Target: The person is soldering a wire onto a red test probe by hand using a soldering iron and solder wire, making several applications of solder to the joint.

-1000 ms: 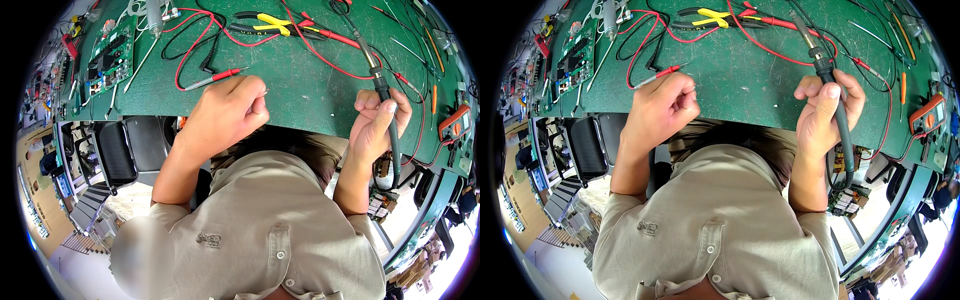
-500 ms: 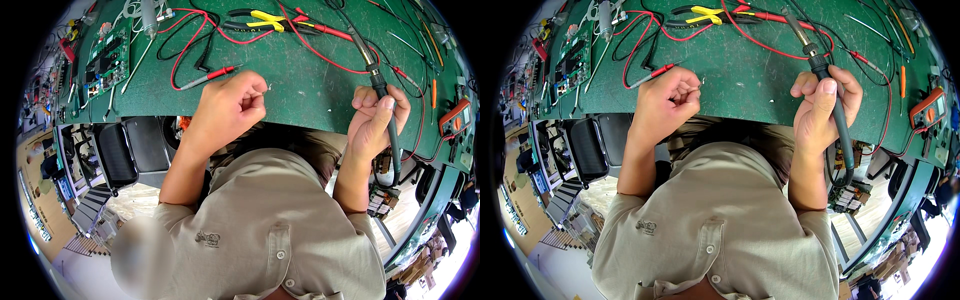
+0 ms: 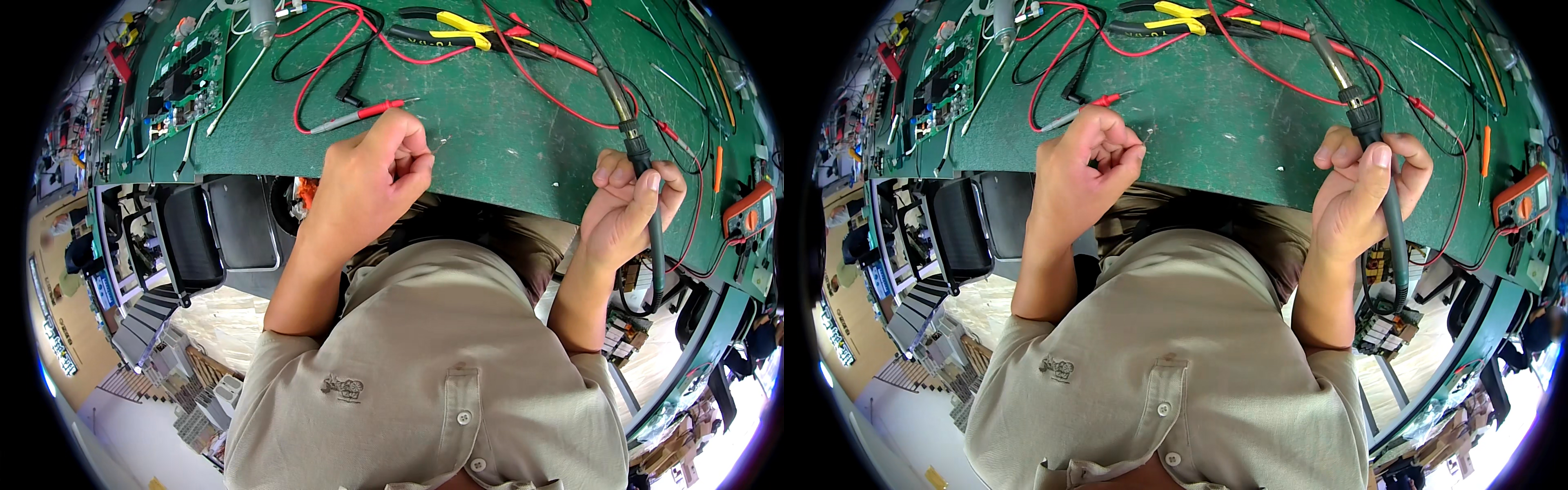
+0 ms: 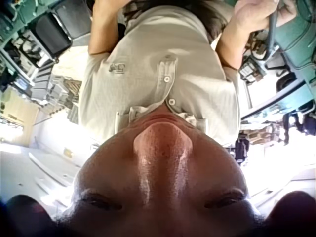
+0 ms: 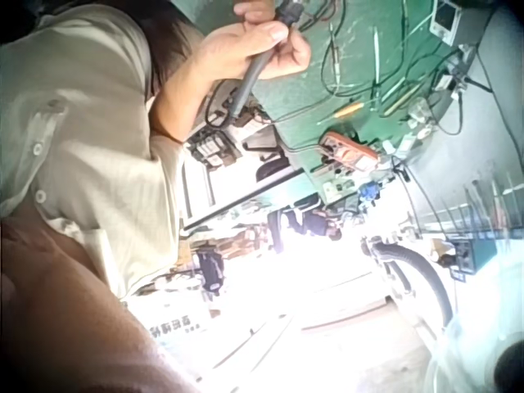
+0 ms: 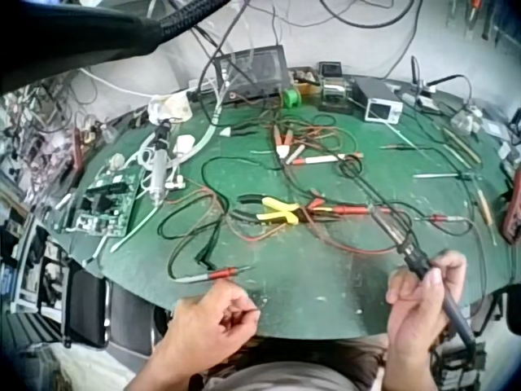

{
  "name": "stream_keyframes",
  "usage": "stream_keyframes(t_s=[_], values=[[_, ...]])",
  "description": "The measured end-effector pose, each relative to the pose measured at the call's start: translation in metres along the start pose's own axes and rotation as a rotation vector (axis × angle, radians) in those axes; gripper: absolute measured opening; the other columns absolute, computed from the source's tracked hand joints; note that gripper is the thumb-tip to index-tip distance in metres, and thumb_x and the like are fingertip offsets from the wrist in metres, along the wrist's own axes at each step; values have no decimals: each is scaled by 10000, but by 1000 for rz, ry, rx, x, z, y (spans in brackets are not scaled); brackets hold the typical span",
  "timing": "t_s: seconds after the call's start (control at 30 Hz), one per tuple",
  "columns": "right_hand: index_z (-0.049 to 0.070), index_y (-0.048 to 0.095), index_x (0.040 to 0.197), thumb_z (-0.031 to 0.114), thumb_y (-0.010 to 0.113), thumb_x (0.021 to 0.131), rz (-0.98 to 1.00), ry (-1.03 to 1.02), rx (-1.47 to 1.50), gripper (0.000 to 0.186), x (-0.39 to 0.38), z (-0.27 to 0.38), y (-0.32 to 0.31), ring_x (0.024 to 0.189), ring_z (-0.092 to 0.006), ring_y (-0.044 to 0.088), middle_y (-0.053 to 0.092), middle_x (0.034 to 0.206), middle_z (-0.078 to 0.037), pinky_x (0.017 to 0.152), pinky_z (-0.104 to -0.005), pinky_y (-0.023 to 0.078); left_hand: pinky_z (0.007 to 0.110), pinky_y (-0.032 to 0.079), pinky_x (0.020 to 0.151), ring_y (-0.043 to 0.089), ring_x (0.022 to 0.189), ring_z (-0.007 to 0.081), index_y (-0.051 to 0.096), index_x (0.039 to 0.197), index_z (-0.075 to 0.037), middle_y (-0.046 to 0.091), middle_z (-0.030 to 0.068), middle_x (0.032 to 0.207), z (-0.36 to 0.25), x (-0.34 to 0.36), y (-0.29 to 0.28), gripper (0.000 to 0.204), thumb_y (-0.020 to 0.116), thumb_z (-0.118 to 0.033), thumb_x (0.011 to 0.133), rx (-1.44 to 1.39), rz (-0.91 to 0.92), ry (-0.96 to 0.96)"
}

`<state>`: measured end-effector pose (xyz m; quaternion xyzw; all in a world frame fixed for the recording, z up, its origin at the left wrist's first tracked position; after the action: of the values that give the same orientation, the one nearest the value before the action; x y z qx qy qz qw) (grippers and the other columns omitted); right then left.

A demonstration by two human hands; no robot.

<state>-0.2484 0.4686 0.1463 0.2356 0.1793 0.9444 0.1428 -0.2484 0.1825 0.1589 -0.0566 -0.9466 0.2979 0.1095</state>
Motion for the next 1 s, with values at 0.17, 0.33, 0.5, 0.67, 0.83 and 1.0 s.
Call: stream_keyframes(t_s=[0.17,0.33,0.5,0.67,0.83,1.0], values=[[61,474,1144,135,569,996,-8,3,16,191,0,0,-2,599,-226,511,526,672,-113,581,-376,446,210,444,517,556,567,53,634,912,-30,643,12,708,-1,-1,-4,187,737,72,794,66,-22,49],[49,478,1131,119,570,984,8,11,13,188,1,-2,-2,596,-224,509,527,669,-116,577,-376,446,232,441,524,540,575,91,695,920,-13,631,42,734,-4,-1,-11,175,722,90,781,74,-63,93],[14,466,1119,106,563,971,13,58,-53,199,-1,0,4,597,-224,533,541,689,-128,583,-365,454,251,442,523,536,572,108,711,954,-7,620,59,740,-3,-1,-13,190,708,92,792,93,-72,92],[1,459,1115,127,565,967,60,89,-61,221,-11,2,16,594,-225,548,550,699,-133,575,-359,459,262,453,536,544,580,135,709,969,2,624,77,770,0,-2,-13,167,702,75,819,146,-83,72],[3,454,1116,141,563,969,106,99,-13,229,-18,2,24,588,-212,550,563,700,-129,562,-354,459,284,438,540,524,574,151,681,954,7,616,80,778,-1,-1,-15,120,701,55,846,233,-77,81],[9,441,1094,181,638,953,139,157,-6,297,-32,4,37,579,-203,574,585,687,-131,564,-355,513,415,499,631,615,720,345,624,935,4,629,146,824,3,-4,-14,108,680,34,848,240,-40,30]])
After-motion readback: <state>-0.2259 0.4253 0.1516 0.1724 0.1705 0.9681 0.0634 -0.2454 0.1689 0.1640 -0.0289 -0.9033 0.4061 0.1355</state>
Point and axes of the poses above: each hand's wrist, its own x-axis towards the middle knuckle, its own y-axis out of the palm, z = x × y, the point moved 10 cm from there along x, towards the middle knuckle
